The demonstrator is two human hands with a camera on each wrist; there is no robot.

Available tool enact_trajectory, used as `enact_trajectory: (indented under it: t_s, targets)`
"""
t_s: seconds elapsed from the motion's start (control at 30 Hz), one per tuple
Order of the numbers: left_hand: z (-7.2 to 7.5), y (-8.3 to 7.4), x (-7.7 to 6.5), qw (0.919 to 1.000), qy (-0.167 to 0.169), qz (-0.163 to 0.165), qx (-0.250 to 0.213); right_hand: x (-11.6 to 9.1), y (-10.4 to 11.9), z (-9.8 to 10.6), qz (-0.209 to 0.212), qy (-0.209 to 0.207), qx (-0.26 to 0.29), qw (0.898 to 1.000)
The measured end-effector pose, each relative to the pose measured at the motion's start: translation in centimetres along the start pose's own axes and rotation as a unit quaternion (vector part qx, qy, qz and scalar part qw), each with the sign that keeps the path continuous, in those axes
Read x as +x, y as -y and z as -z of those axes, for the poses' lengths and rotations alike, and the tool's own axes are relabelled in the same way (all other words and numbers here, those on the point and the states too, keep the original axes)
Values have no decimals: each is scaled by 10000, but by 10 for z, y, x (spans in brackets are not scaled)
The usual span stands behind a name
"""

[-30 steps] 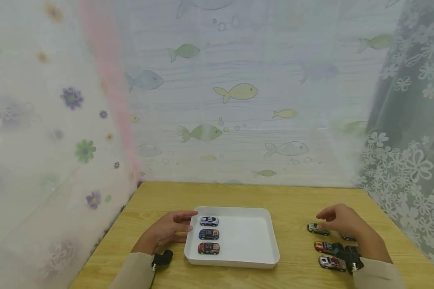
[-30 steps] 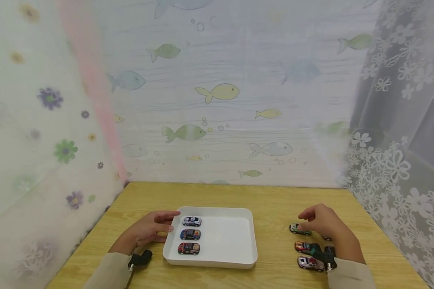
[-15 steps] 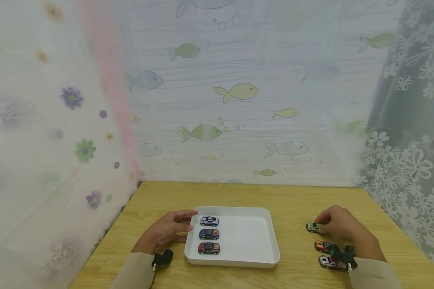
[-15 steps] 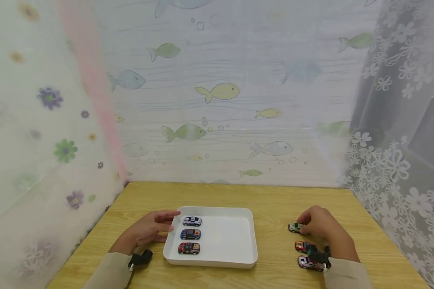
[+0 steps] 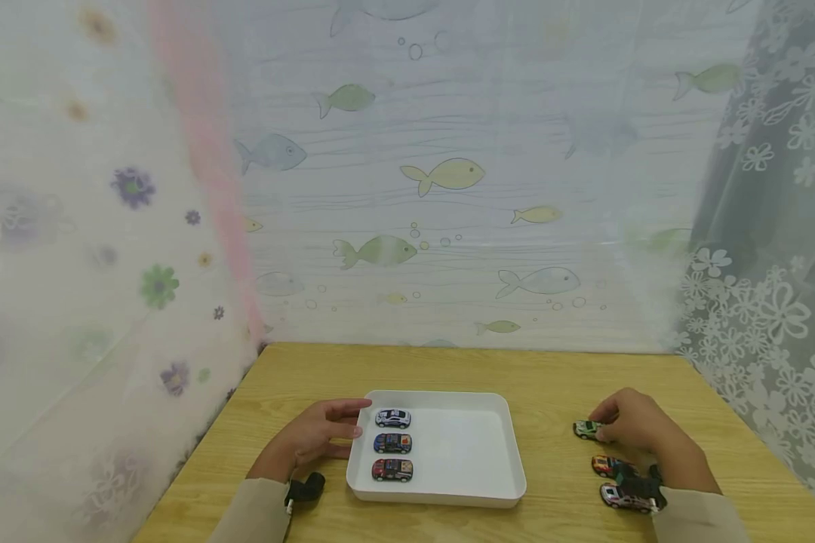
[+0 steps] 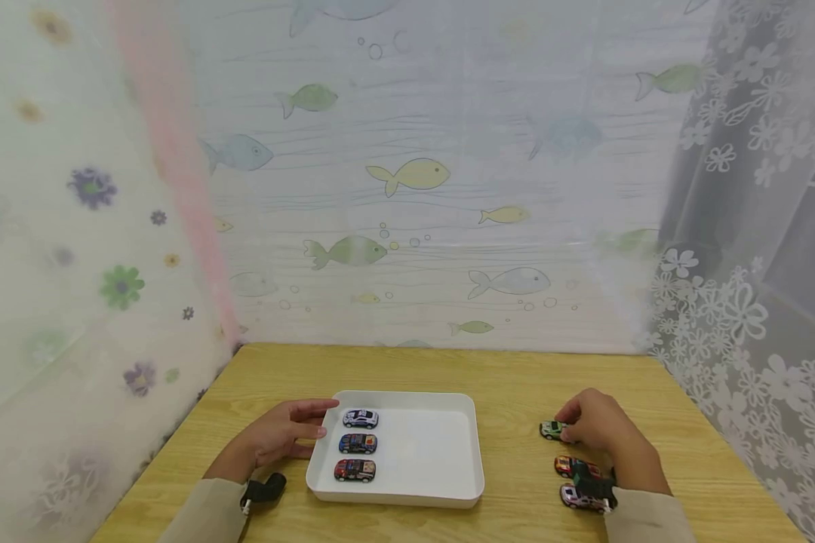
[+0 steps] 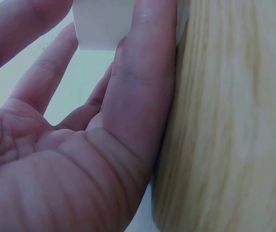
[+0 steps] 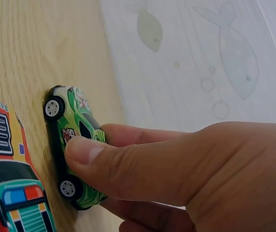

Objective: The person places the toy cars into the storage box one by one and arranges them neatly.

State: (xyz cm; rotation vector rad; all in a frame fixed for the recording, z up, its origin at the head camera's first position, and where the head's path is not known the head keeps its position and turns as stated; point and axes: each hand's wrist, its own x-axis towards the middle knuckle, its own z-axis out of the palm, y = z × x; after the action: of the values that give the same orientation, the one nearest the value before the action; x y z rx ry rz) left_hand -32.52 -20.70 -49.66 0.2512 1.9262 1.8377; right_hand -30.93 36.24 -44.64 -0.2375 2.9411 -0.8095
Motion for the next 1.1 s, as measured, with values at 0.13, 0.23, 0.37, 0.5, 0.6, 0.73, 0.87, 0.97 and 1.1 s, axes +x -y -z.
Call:
enact_trajectory:
  t_s: [0.13, 0.23, 0.37, 0.5, 0.6, 0.73, 0.87, 0.97, 1.1]
  targets:
    - [0, 0, 0, 10000, -25, -11, 5, 1, 2, -1, 19, -13, -42, 10000]
    - [1, 0, 0, 10000, -22, -16, 3, 2, 3, -3, 56, -8, -86, 9999]
    - [1, 1, -2, 10000, -2, -25, 7, 3, 7, -5, 39, -14, -123, 9999]
    - [0, 0, -2, 10000, -3, -16, 4, 5, 13, -5, 81, 55, -141, 9999]
    - [-1, -1, -1, 10000, -29, 1, 12, 5, 18, -7, 141, 83, -146, 9998]
    - [-1, -1, -1, 10000, -38, 1, 46, 5, 25, -12, 226, 28, -121, 9997]
    - [-1, -1, -2, 10000, -38, -12, 54, 9, 30, -15, 369, 1, -236, 9990]
    - [-1, -1, -2, 10000, -40, -27, 79, 12, 32, -15, 371, 47, -302, 9988]
    - [-1, 0, -1, 10000, -33, 2, 55, 14, 34, -15, 249, 95, -201, 9994]
